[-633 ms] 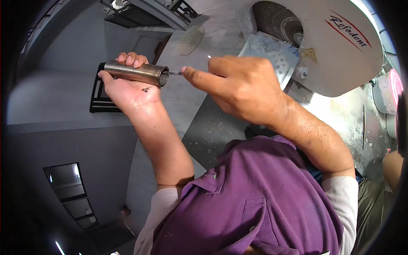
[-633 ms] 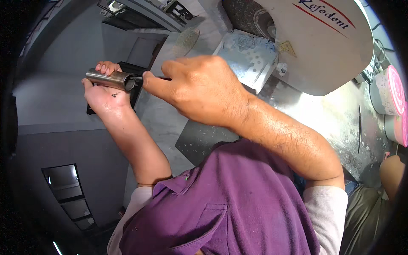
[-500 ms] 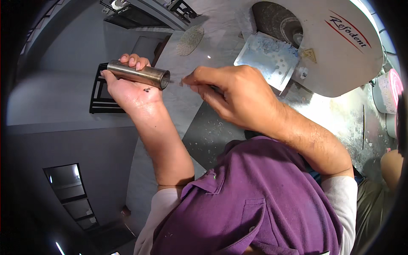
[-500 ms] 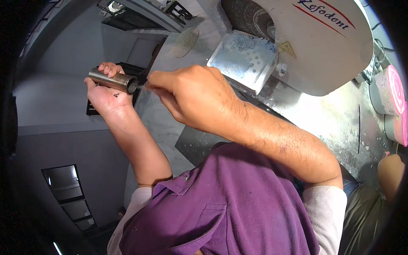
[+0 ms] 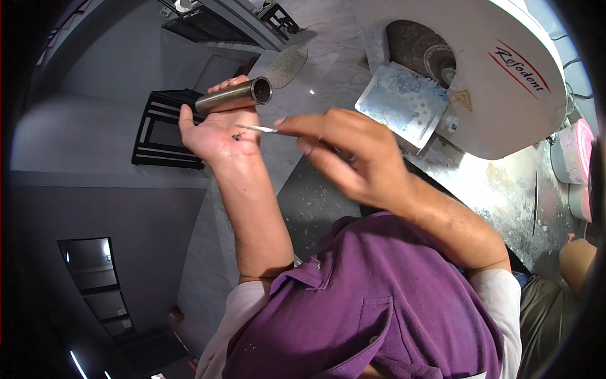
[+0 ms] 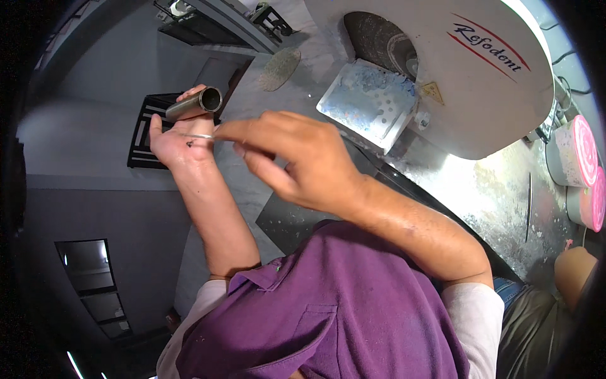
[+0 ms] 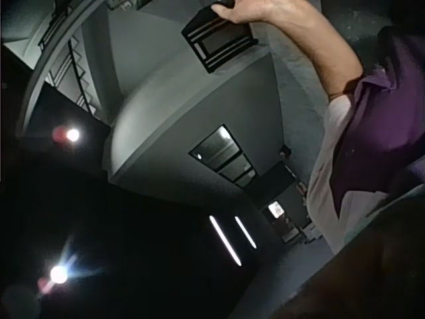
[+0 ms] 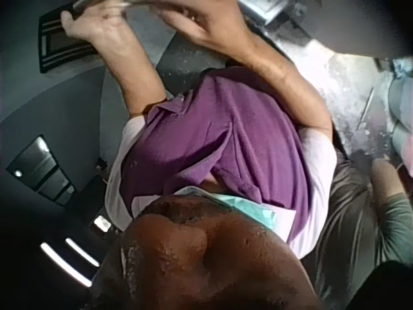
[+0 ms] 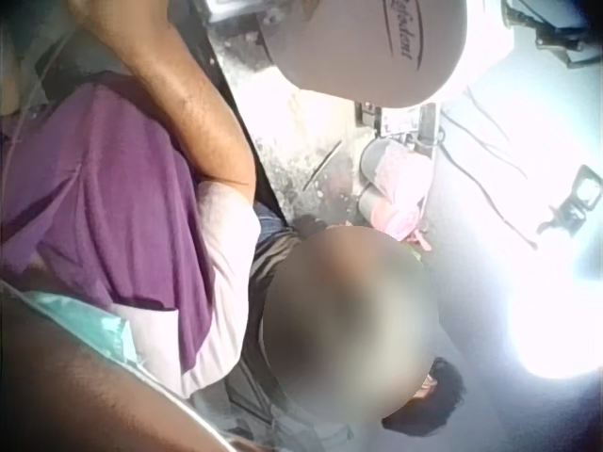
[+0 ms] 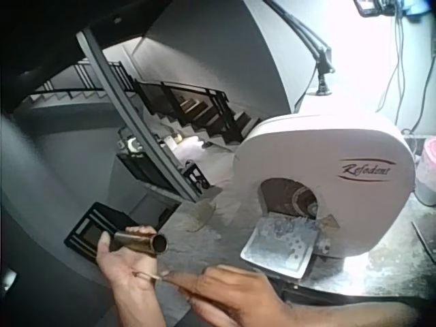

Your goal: The person washes a metal cylinder under running water in a sink, retrieves a scalpel from another room, and scrapes the inside of the metal cylinder with the scalpel.

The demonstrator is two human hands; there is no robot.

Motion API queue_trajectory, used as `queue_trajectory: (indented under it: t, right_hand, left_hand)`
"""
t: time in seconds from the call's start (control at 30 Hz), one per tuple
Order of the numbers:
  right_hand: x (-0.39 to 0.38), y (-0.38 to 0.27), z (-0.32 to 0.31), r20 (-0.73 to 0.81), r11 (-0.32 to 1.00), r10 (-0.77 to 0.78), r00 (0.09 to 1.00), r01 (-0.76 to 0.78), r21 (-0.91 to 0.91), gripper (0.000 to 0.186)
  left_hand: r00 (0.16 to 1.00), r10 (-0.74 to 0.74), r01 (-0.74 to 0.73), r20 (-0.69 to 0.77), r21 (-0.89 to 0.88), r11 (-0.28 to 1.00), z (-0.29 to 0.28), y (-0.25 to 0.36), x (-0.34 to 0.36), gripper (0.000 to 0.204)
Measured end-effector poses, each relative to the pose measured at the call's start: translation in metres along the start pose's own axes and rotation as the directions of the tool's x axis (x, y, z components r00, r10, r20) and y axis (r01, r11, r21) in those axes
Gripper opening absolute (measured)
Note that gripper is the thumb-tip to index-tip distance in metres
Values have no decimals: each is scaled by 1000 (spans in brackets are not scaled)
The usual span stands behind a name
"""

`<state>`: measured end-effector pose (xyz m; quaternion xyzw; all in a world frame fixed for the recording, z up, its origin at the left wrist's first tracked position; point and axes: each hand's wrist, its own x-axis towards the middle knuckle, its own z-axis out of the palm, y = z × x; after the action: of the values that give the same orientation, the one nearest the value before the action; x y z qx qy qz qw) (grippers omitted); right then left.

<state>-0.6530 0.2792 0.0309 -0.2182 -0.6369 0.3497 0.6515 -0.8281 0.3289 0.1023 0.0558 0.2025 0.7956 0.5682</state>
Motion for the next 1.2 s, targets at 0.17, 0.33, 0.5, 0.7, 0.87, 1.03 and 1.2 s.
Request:
queue_trajectory:
  t: [0.17, 0.33, 0.5, 0.7, 0.87, 1.03, 1.2]
  right_hand:
    - [-9, 2, 6, 166, 939, -101, 981, 149, -311, 49]
    - [-30, 14, 1, 180, 991, 28, 983, -4, -134, 38]
    - [-36, 4, -10, 50, 971, 223, 974, -226, 71, 25]
    - [-19, -14, -28, 35, 954, 292, 956, -294, 60, 25]
    - [-16, -17, -30, 20, 915, 387, 922, -387, 113, 28]
    - [-8, -21, -33, 175, 918, 322, 930, -352, 183, 45]
    - [-9, -17, -28, 63, 999, 46, 997, -46, -7, 48]
  left_hand:
    - [1000, -7, 5, -22, -109, 994, 0, -3, -4, 49]
    - [998, -57, 61, 23, -213, 975, 2, 6, -10, 50]
    - [989, -95, 126, 109, -320, 939, -3, 14, -8, 36]
    - [940, -182, 274, 287, -323, 906, 0, 17, -10, 15]
    - [923, -244, 350, 298, -388, 853, -4, 15, -6, 11]
    - [953, -229, 294, 201, -409, 864, 0, 16, -2, 14]
    - [993, -80, 102, 85, -308, 946, 3, 16, 0, 20]
